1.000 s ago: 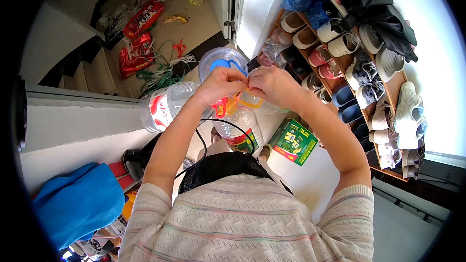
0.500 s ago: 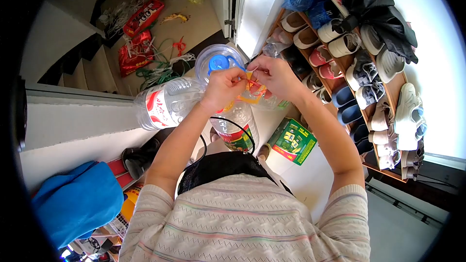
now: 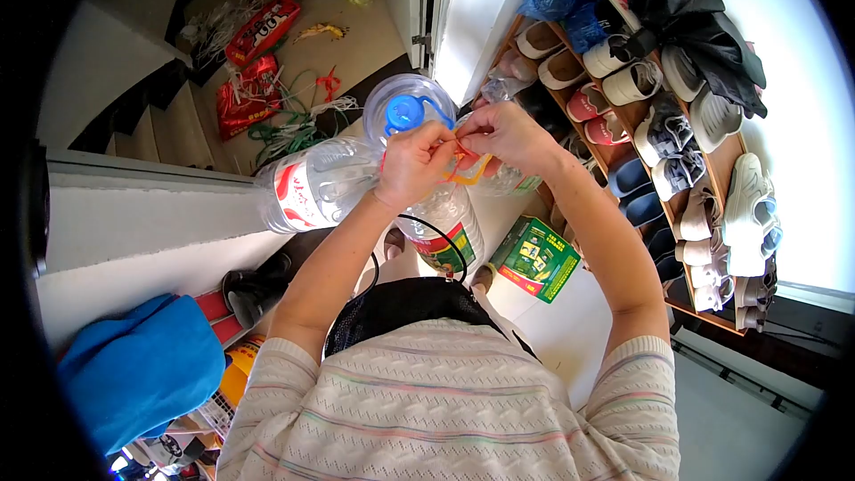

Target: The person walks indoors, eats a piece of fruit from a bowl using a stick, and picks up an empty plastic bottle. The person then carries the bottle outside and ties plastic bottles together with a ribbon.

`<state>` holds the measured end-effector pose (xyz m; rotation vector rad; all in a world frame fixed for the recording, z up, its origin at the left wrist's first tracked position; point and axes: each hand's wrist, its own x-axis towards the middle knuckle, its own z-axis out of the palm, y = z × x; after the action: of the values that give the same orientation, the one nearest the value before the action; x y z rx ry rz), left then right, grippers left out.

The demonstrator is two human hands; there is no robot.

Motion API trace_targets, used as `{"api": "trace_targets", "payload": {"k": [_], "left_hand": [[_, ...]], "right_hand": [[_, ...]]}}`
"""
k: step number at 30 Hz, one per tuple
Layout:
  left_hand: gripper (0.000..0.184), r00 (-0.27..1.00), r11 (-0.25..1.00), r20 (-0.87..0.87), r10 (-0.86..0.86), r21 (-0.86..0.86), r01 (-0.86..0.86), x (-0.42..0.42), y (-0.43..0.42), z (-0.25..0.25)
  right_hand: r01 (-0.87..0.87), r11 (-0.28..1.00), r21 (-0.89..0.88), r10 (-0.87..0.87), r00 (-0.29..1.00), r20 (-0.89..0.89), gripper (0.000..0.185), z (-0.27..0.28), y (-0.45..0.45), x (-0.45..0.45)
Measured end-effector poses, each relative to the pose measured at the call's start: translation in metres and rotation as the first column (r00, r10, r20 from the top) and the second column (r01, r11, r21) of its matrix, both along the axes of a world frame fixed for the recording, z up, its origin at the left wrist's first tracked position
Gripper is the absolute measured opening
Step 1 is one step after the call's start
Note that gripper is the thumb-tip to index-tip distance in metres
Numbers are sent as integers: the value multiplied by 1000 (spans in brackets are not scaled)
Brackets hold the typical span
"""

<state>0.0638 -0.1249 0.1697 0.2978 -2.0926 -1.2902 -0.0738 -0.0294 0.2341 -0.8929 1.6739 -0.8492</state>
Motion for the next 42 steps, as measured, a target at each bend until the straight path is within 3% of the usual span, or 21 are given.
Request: {"api": "trace_targets", "payload": {"k": [5, 8, 11, 14, 17, 23, 26, 29, 31, 34, 38, 42], "left_hand": [[4, 1000, 1000, 28, -4, 27, 3, 2, 0, 1], [4, 997, 996, 73, -10, 93, 3, 1, -1, -3], [4, 997, 987, 78, 1, 158, -13, -1, -2, -5], [5, 997, 990, 73, 1, 139, -11, 0, -5, -5], [6, 997, 993, 74, -8, 115, 0, 3, -3, -2], [6, 996, 971, 84, -29, 240, 8, 3, 0, -9], [6, 990, 915, 107, -91, 402, 41, 2, -3, -8], [7, 977, 873, 135, -166, 482, 82, 3, -8, -3], [7, 969, 870, 164, -186, 485, 85, 3, -10, -5], [6, 958, 771, 134, -255, 626, 118, 5, -11, 0], [7, 962, 756, 84, -259, 638, 148, 5, -10, -1], [7, 970, 815, 85, -228, 561, 143, 4, -9, -3]], "right_hand": [[-15, 1000, 5, 15, 998, -57, 8, -3, -1, 1], [46, 997, -66, -62, 962, -264, 8, -3, -2, 13], [-304, 873, -381, -123, 619, -775, 7, -28, -3, 11], [-49, 947, -318, -122, 860, -495, 8, -19, 0, 21], [15, 997, -70, -34, 960, -278, 11, -7, -1, 15], [-5, 999, -46, -8, 964, -266, 8, -12, -1, 10], [-119, 921, -370, -99, 849, -518, 7, -26, 0, 13], [-88, 871, -484, -240, 782, -575, 7, -18, -3, 25], [-68, 867, -494, -265, 777, -571, 6, -16, -2, 29], [-5, 860, -510, -295, 811, -505, 6, -16, 1, 30], [68, 851, -521, -332, 838, -433, 6, -16, 2, 32], [16, 853, -521, -336, 781, -526, 7, -17, 5, 31]]}}
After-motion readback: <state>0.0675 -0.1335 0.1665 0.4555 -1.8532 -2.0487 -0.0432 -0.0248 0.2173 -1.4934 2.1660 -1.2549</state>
